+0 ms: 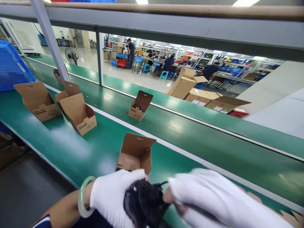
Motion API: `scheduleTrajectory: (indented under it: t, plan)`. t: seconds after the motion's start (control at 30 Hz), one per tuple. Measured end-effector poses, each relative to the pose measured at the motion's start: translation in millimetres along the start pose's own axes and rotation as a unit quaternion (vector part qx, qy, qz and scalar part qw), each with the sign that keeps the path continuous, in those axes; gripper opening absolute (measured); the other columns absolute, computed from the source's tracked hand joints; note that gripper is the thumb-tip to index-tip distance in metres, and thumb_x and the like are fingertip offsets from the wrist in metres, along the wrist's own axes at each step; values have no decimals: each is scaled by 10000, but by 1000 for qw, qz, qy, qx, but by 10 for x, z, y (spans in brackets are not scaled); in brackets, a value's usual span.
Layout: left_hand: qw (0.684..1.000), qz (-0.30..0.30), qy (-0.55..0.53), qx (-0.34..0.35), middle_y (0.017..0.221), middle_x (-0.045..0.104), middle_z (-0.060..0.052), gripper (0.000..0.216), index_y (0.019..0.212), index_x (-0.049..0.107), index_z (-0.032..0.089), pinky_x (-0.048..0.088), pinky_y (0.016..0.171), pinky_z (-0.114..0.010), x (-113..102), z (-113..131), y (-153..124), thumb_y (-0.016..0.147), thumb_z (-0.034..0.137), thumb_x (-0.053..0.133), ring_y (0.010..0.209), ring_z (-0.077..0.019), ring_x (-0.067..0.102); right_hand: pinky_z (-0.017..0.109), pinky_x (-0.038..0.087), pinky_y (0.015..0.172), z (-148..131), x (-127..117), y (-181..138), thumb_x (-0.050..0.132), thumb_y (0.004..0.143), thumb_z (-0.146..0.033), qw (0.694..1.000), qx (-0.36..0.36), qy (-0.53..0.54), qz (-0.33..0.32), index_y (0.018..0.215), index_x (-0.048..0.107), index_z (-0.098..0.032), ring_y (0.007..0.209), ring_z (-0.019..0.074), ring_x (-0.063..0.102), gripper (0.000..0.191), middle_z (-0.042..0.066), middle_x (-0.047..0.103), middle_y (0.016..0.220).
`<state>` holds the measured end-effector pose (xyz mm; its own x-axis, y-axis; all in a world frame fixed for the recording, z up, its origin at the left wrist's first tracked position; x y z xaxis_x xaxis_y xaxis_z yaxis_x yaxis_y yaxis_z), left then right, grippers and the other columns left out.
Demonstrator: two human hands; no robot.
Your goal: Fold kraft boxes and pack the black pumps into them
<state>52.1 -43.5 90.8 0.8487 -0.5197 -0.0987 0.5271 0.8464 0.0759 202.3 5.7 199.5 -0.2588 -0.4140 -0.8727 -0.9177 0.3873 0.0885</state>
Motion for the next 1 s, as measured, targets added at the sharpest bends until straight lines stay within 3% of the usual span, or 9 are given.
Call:
scheduleTrajectory:
  t: [0.13,0.2,0.3,0.37,0.47,0.57,0.73,0.87,1.0]
  plan:
    - [994,-94,-39,42,996,696,-34,800,1119,586,178,545,871,-355,49,-21,-25,459,539,858,888,-273,680,205,493,630,74,365,380,546,893,-279,961,18,242,-136,796,679,-173,653,133,621,196,21,673,721]
    - [994,-72,-59,65,1020,687,-62,808,1133,563,164,527,920,-386,7,11,-54,488,563,840,926,-288,677,252,535,704,215,495,377,548,895,-439,947,60,298,-107,967,706,-147,762,181,662,339,75,712,863]
    - [986,74,-99,115,1041,662,-84,747,1189,484,170,488,985,-429,-118,98,-88,575,424,825,990,-287,658,346,524,878,281,582,245,577,838,-584,959,72,272,-42,1419,479,-165,967,259,656,723,128,682,1135]
    - [964,204,-104,133,1017,647,-64,689,1158,475,189,484,986,-425,-206,125,-111,571,262,827,997,-271,647,346,537,847,253,613,182,613,806,-576,956,96,274,-34,1528,290,-185,883,249,672,882,111,692,1109]
    - [946,275,-104,135,1055,630,-53,651,1094,481,216,518,931,-392,-247,92,-91,551,174,838,999,-256,643,305,554,750,219,576,222,549,864,-466,954,148,261,-4,1478,405,-214,725,190,660,679,63,718,1005]
    - [945,286,-79,135,1127,600,-82,709,1141,478,221,537,915,-421,-336,-32,-91,566,318,880,1031,-278,638,275,547,744,203,477,379,536,851,-368,969,138,199,47,1320,593,-186,788,189,668,506,59,725,970]
    - [862,408,258,155,1367,446,-166,1032,1396,378,220,351,1112,-590,-661,-355,-254,557,595,845,1303,-393,427,257,527,632,398,452,639,505,830,-335,977,167,99,83,1196,664,-214,647,157,631,417,6,719,830]
    - [861,385,325,70,1525,313,-193,841,1516,140,209,322,1153,-592,-771,-923,-100,818,242,608,1424,-358,307,262,498,532,744,591,773,496,833,-356,955,276,95,43,1248,611,-215,518,154,605,453,-25,669,670]
    - [876,354,317,87,1562,290,-158,807,1531,90,235,327,1175,-550,-715,-1265,78,801,18,356,1456,-291,284,244,494,547,966,777,889,494,881,-311,942,312,102,-69,1322,546,-182,525,160,646,462,-34,641,584]
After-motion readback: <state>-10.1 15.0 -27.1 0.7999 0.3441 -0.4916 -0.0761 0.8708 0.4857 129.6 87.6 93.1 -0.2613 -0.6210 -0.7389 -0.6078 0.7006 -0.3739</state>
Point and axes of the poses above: each hand's wrist, its own y-axis towards the middle knuckle, its own x-axis out of the palm, z = x × y, the point moved 5 cm from there along y, towards the middle knuckle
